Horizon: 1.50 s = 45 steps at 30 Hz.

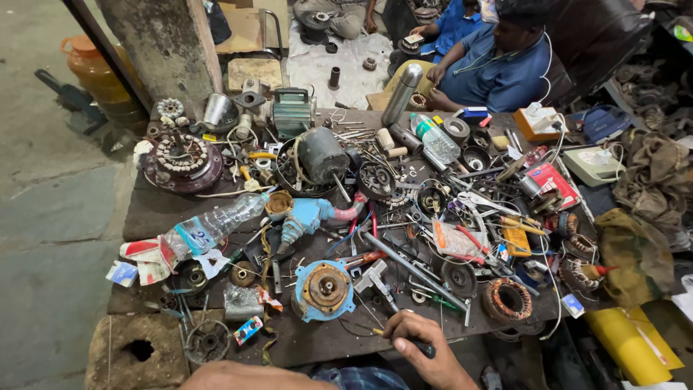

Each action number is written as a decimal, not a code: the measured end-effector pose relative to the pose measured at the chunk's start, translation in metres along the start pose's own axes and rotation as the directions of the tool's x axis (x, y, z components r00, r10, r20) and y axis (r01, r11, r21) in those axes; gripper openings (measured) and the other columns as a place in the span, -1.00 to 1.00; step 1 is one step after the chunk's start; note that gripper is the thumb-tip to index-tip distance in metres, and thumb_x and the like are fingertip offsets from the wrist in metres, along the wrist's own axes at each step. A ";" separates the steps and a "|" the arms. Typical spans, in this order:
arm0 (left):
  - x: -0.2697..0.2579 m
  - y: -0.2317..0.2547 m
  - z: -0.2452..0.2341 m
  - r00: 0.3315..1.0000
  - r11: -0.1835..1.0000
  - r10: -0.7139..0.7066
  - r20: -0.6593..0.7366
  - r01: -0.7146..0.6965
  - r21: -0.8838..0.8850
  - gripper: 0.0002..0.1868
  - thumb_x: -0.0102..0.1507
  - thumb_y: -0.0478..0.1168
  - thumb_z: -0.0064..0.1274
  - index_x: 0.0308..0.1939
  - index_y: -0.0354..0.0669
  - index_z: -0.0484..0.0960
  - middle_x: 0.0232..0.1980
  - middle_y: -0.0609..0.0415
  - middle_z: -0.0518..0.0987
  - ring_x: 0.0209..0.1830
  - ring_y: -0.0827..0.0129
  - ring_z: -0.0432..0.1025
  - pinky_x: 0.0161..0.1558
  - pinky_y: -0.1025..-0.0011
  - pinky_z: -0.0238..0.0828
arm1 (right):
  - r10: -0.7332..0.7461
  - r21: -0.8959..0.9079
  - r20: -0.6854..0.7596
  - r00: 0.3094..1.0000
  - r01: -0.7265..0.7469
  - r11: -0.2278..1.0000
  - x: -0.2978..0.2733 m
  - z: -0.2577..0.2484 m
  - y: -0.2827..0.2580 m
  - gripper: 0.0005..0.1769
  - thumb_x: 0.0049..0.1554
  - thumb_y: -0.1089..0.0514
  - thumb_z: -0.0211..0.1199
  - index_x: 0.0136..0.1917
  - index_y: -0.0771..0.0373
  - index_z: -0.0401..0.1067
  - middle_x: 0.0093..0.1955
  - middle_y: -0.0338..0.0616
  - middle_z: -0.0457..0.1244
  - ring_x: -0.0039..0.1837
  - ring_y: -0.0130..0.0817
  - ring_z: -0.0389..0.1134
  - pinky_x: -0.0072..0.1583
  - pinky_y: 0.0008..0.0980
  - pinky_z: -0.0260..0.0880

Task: The person uses a screwdriver to scrape and clean the inner copper windings of a small electric motor component held in the left hand. The person repeatedly rotates the component and continues scraping the same area throughout the clip.

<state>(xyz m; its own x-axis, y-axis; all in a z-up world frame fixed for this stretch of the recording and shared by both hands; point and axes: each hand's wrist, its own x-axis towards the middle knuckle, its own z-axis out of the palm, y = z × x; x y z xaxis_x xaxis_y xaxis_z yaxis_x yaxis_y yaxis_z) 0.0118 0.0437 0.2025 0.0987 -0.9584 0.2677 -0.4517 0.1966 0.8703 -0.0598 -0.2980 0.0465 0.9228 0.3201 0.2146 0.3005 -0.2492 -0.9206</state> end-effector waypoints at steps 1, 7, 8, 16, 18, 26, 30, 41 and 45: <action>-0.001 -0.001 0.000 0.999 0.999 0.025 -0.030 -0.024 0.028 -0.81 0.34 -0.20 0.02 -0.12 -0.25 0.62 -0.19 -0.05 0.62 -0.21 0.17 0.61 -0.16 0.32 0.53 | 0.013 0.010 -0.001 1.000 -0.013 1.000 0.000 0.001 0.000 -0.59 0.20 -0.05 0.22 -0.25 0.35 0.39 -0.07 0.05 0.37 -0.03 -0.21 0.38 0.07 -0.23 0.35; -0.013 0.003 0.013 0.943 0.954 0.206 -0.262 -0.134 0.267 -0.81 0.32 -0.18 0.03 -0.18 -0.24 0.63 -0.25 -0.04 0.59 -0.26 0.17 0.58 -0.22 0.31 0.50 | 0.033 -0.006 0.010 0.999 -0.033 0.999 0.001 0.002 -0.001 -0.64 0.17 0.00 0.24 -0.26 0.36 0.40 -0.07 0.07 0.39 -0.06 -0.22 0.38 0.04 -0.23 0.36; -0.013 0.004 0.014 0.932 0.943 0.224 -0.286 -0.133 0.306 -0.81 0.32 -0.18 0.03 -0.19 -0.24 0.63 -0.26 -0.04 0.59 -0.27 0.17 0.58 -0.23 0.31 0.49 | 0.032 -0.005 0.012 0.999 -0.032 0.999 0.002 0.002 -0.001 -0.65 0.17 0.01 0.23 -0.26 0.36 0.41 -0.06 0.07 0.38 -0.06 -0.22 0.37 0.04 -0.23 0.36; 0.000 -0.006 0.015 0.906 0.876 0.094 -0.414 0.123 0.467 -0.78 0.24 -0.11 0.16 -0.38 -0.19 0.61 -0.42 0.01 0.52 -0.39 0.19 0.53 -0.35 0.28 0.42 | -0.027 0.016 0.001 1.000 0.027 0.999 0.006 0.006 -0.006 -0.69 0.16 0.06 0.27 -0.23 0.37 0.41 -0.07 0.08 0.39 -0.01 -0.15 0.40 0.10 -0.17 0.36; 0.004 -0.024 0.018 0.815 0.877 -0.088 -0.573 0.337 0.344 -0.66 0.21 -0.02 0.31 -0.45 -0.20 0.60 -0.45 0.02 0.56 -0.42 0.20 0.54 -0.37 0.29 0.44 | -0.045 0.019 -0.008 0.999 0.045 0.999 0.007 0.005 -0.009 -0.68 0.16 0.04 0.27 -0.23 0.37 0.41 -0.06 0.09 0.39 0.01 -0.13 0.40 0.13 -0.17 0.36; -0.008 -0.139 0.028 0.542 0.773 -0.304 -0.784 0.622 0.130 -0.03 -0.15 0.14 0.47 0.22 -0.23 0.45 0.32 -0.16 0.38 0.36 -0.04 0.24 0.31 0.11 0.17 | -0.045 0.292 -0.221 0.974 0.110 0.950 -0.010 0.013 -0.011 -0.51 0.19 -0.10 0.13 -0.17 0.45 0.44 0.03 0.26 0.35 0.07 -0.09 0.35 0.17 -0.17 0.31; -0.015 -0.176 0.039 0.642 0.789 -0.283 -0.712 0.578 0.207 0.15 -0.18 0.17 0.50 0.35 -0.30 0.35 0.48 -0.24 0.26 0.50 -0.14 0.08 0.41 0.05 0.01 | 0.163 0.523 -0.385 0.909 0.069 0.850 -0.015 0.014 -0.021 -0.51 0.27 0.00 0.12 -0.20 0.55 0.40 0.01 0.39 0.32 0.02 -0.01 0.37 0.14 -0.07 0.36; -0.009 -0.190 0.070 0.524 0.802 -0.166 -0.835 0.565 0.195 0.06 -0.02 0.22 0.42 0.41 -0.24 0.37 0.47 -0.17 0.36 0.48 -0.11 0.25 0.46 0.07 0.17 | 0.037 0.284 -0.482 0.875 0.116 0.952 0.005 0.023 -0.073 -0.52 0.40 0.05 0.05 -0.14 0.56 0.38 0.02 0.32 0.32 -0.04 -0.04 0.41 0.10 -0.06 0.49; -0.003 -0.179 0.063 0.533 0.764 -0.067 -0.843 0.571 0.301 0.08 -0.05 0.23 0.41 0.40 -0.24 0.35 0.38 -0.18 0.37 0.40 -0.16 0.24 0.39 -0.04 0.15 | -0.010 0.211 -0.477 0.879 0.125 0.970 0.006 0.023 -0.075 -0.52 0.37 0.06 0.05 -0.19 0.56 0.37 -0.01 0.32 0.33 -0.09 -0.05 0.42 0.05 -0.10 0.52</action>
<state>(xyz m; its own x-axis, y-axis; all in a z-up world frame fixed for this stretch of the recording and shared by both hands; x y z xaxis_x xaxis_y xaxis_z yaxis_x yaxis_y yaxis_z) 0.0369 -0.0016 0.0200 0.8305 -0.3496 0.4336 -0.5553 -0.4593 0.6933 -0.0824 -0.2566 0.1092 0.9231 -0.1524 0.3531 0.3559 -0.0090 -0.9345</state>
